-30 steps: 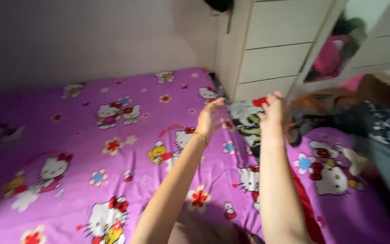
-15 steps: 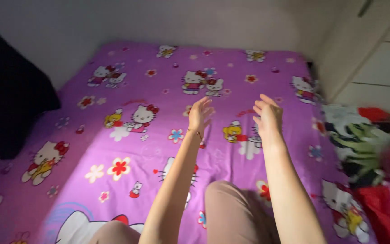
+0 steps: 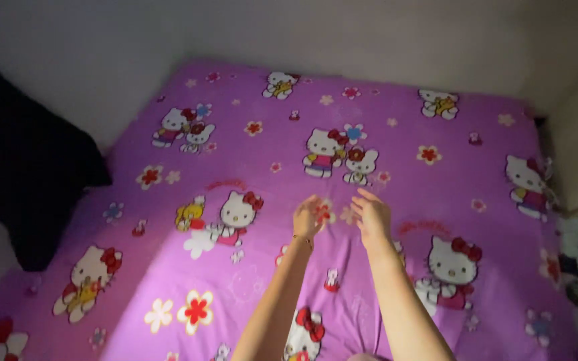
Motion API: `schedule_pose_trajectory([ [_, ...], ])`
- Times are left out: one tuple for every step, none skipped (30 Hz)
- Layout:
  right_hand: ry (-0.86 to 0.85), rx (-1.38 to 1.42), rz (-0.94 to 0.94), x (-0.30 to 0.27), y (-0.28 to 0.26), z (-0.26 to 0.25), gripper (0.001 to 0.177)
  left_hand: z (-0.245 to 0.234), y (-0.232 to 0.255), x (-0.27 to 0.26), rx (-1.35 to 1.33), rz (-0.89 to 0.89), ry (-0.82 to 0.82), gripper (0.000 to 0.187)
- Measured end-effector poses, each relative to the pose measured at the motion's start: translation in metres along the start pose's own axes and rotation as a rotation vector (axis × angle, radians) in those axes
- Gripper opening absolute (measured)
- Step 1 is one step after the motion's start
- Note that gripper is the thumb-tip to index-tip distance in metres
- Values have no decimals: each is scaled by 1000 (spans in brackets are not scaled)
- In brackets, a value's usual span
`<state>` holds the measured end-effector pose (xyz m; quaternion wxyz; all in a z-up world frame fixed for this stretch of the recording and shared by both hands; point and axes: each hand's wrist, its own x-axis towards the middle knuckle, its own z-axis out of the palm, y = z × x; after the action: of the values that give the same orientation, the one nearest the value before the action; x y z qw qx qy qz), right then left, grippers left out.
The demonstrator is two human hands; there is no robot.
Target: Tidying and organizing pillows, bolsters, and blankets on a bed.
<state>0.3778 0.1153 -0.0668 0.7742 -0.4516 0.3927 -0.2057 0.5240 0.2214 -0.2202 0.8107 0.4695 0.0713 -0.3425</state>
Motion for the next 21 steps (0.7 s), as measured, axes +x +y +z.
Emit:
schedule_pose_trajectory([
  [6,9,0,13,-15,1,48,26,21,-5,10,-3,-5,38],
  [18,6,6,25,-30,2,46,53,41,-12,133,37,22,37],
  [31,-9,11,35,-49,-2,44,83,57,-21,245,76,48,37],
  [39,-11,11,51,-59,-12,44,91,48,12,244,69,43,37],
  [37,82,-26,68,-73,-22,42,102,39,47,104,244,-146,35],
  [35,175,-64,84,-87,-33,40,114,30,81,-42,416,-334,37],
  [42,180,-78,86,-108,-36,40,153,57,63,-41,415,-351,37],
  [87,140,-70,87,-128,-39,37,191,83,44,86,217,-193,39],
  [128,94,-55,86,-148,-45,35,227,106,21,209,19,-25,44],
  [133,93,-61,87,-162,-50,35,250,115,7,207,18,-32,44],
  [155,102,-56,90,-177,-54,31,273,124,-5,247,-6,-34,48],
  [178,112,-51,92,-192,-59,26,296,134,-18,287,-29,-35,51],
  [179,110,-63,98,-205,-64,26,313,135,-15,282,-25,-45,51],
  [167,110,-49,103,-216,-69,23,328,136,-12,267,-91,-25,52],
  [153,109,-27,103,-218,-70,20,334,137,-13,252,-161,2,53],
  [152,105,-30,98,-237,-64,20,330,117,22,248,-160,0,53],
  [159,73,-33,92,-252,-59,22,323,93,55,98,-34,-70,55],
  [164,40,-36,86,-266,-54,24,314,69,88,-52,94,-137,60],
  [166,27,-26,88,-273,-53,24,324,105,43,-61,86,-125,60],
  [166,15,-22,90,-278,-51,25,345,141,0,11,-20,-74,58],
  [155,7,-24,100,-286,-40,27,374,191,-36,84,-115,-24,59],
])
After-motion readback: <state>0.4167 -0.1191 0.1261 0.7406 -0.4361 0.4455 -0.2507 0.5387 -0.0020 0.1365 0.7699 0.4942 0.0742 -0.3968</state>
